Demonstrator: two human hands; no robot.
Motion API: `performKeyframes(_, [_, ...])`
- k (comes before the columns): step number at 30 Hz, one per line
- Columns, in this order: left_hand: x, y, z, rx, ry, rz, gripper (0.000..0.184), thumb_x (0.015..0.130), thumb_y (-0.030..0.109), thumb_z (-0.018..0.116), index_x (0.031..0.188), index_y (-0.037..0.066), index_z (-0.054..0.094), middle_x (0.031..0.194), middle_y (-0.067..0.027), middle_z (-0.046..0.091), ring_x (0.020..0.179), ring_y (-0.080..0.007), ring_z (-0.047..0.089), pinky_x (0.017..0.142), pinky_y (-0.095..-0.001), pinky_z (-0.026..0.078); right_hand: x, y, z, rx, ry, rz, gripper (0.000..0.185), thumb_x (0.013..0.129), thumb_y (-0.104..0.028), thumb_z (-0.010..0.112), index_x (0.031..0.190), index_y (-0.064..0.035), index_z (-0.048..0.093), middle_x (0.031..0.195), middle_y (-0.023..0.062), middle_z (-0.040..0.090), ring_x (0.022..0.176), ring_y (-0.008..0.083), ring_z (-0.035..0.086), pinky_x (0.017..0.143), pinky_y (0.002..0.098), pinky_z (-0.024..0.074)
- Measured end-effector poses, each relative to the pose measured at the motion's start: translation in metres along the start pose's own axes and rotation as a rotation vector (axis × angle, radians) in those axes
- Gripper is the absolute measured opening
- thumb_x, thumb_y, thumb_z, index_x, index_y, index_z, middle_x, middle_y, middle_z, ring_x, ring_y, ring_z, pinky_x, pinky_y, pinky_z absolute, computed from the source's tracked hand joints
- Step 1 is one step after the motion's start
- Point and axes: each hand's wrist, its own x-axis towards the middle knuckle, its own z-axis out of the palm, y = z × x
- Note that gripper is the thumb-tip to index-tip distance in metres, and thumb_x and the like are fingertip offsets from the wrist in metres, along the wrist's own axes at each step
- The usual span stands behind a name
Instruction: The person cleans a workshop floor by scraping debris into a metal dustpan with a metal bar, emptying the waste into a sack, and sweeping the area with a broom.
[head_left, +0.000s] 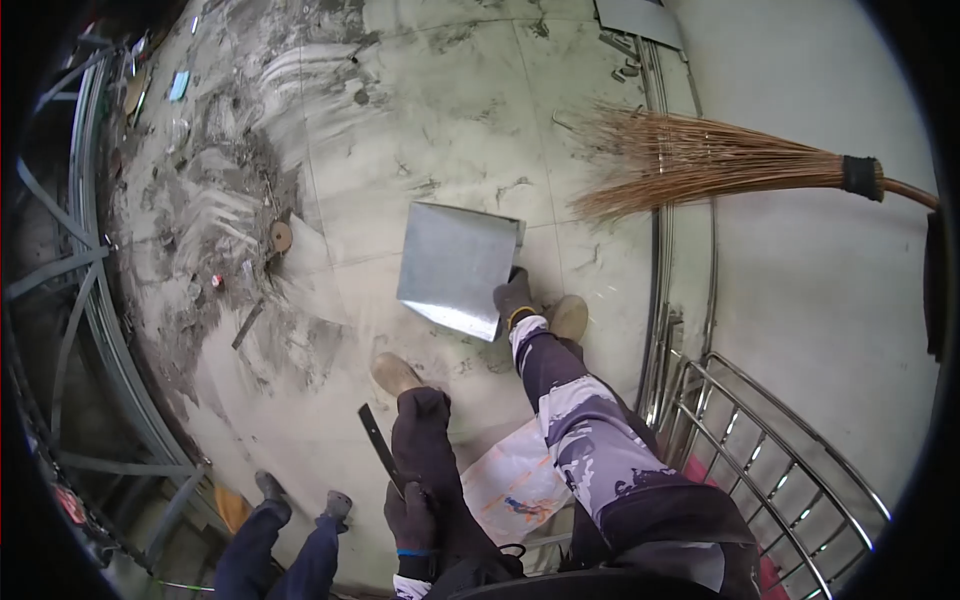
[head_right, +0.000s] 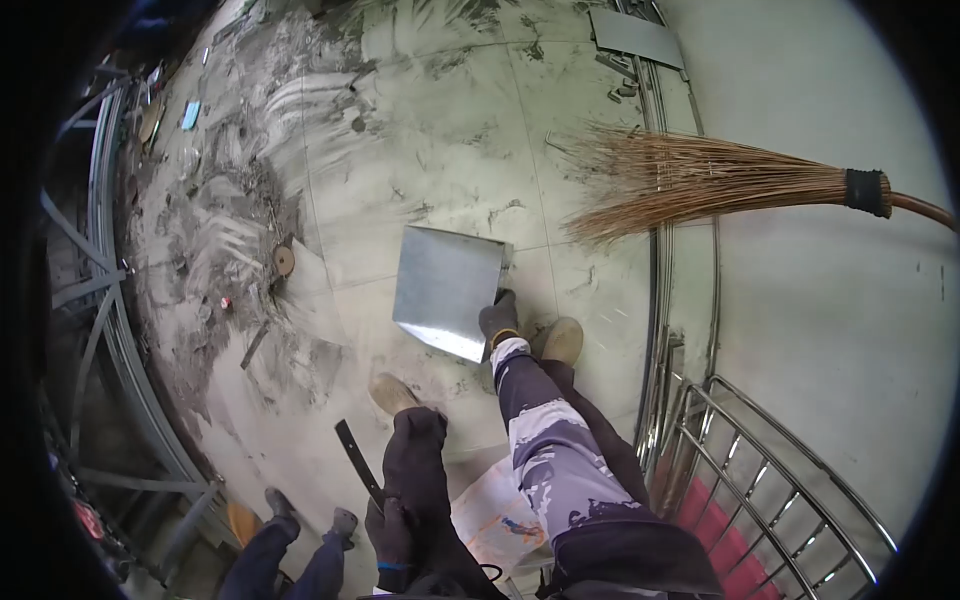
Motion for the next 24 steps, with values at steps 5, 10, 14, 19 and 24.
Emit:
performKeyframes(5, [0.006, 0.008, 0.011, 0.255, 0.007, 0.153, 0.020, 0.090, 0.016, 0.049, 0.096, 0.001, 0.060, 0.070, -0.0044, 0.058, 0.060, -0.0148, 0.053, 0.056, -0.0310, 0.043, 0.064, 0.129, 0.065, -0.689, 0.008, -0.458, 0.022, 0.074, -0.007, 0.060, 0.091, 0.0045, 0.068, 0.094, 0.0244, 0.066, 0.096, 0.0324, 0.064, 0.083, 0.0451, 0.0489])
performKeyframes(10, [-0.014, 0.027, 0.029, 0.164, 0.006, 0.168, 0.023, 0.090, 0.017, 0.048, 0.096, -0.001, 0.061, 0.075, -0.0050, 0.060, 0.066, -0.0152, 0.054, 0.060, -0.0330, 0.044, -0.093, 0.034, -0.139, -0.161, -0.194, -0.303, 0.022, 0.080, -0.011, 0.058, 0.098, -0.0023, 0.067, 0.091, 0.0151, 0.069, 0.085, 0.0291, 0.066, 0.081, 0.0420, 0.0498])
performKeyframes(14, [-0.043, 0.083, 0.039, 0.152, -0.155, 0.243, 0.027, 0.090, 0.019, 0.050, 0.103, -0.002, 0.062, 0.080, -0.0061, 0.063, 0.071, -0.0147, 0.055, 0.064, -0.0327, 0.046, -0.121, 0.027, -0.293, -0.230, -0.134, -0.286, 0.029, 0.078, -0.013, 0.057, 0.103, -0.0025, 0.065, 0.091, 0.0189, 0.068, 0.085, 0.0306, 0.066, 0.081, 0.0373, 0.0506])
performKeyframes(19, [-0.065, 0.126, 0.047, 0.209, -0.171, 0.419, 0.024, 0.091, 0.023, 0.053, 0.083, 0.002, 0.059, 0.069, -0.0057, 0.057, 0.060, -0.0130, 0.054, 0.055, -0.0302, 0.046, -0.127, 0.038, -0.464, -0.726, 0.141, -0.449, 0.025, 0.080, -0.015, 0.055, 0.099, -0.0027, 0.065, 0.094, 0.0216, 0.067, 0.092, 0.0269, 0.065, 0.084, 0.0386, 0.0497])
performKeyframes(24, [-0.090, 0.165, 0.037, 0.154, -0.261, 0.289, 0.018, 0.093, 0.019, 0.053, 0.091, 0.002, 0.059, 0.070, -0.0036, 0.057, 0.064, -0.0140, 0.056, 0.057, -0.0299, 0.048, -0.170, 0.033, -0.556, -0.068, 0.261, -0.344, 0.026, 0.079, -0.005, 0.058, 0.104, -0.0005, 0.056, 0.074, 0.0097, 0.060, 0.061, 0.0187, 0.059, 0.054, 0.0317, 0.0487])
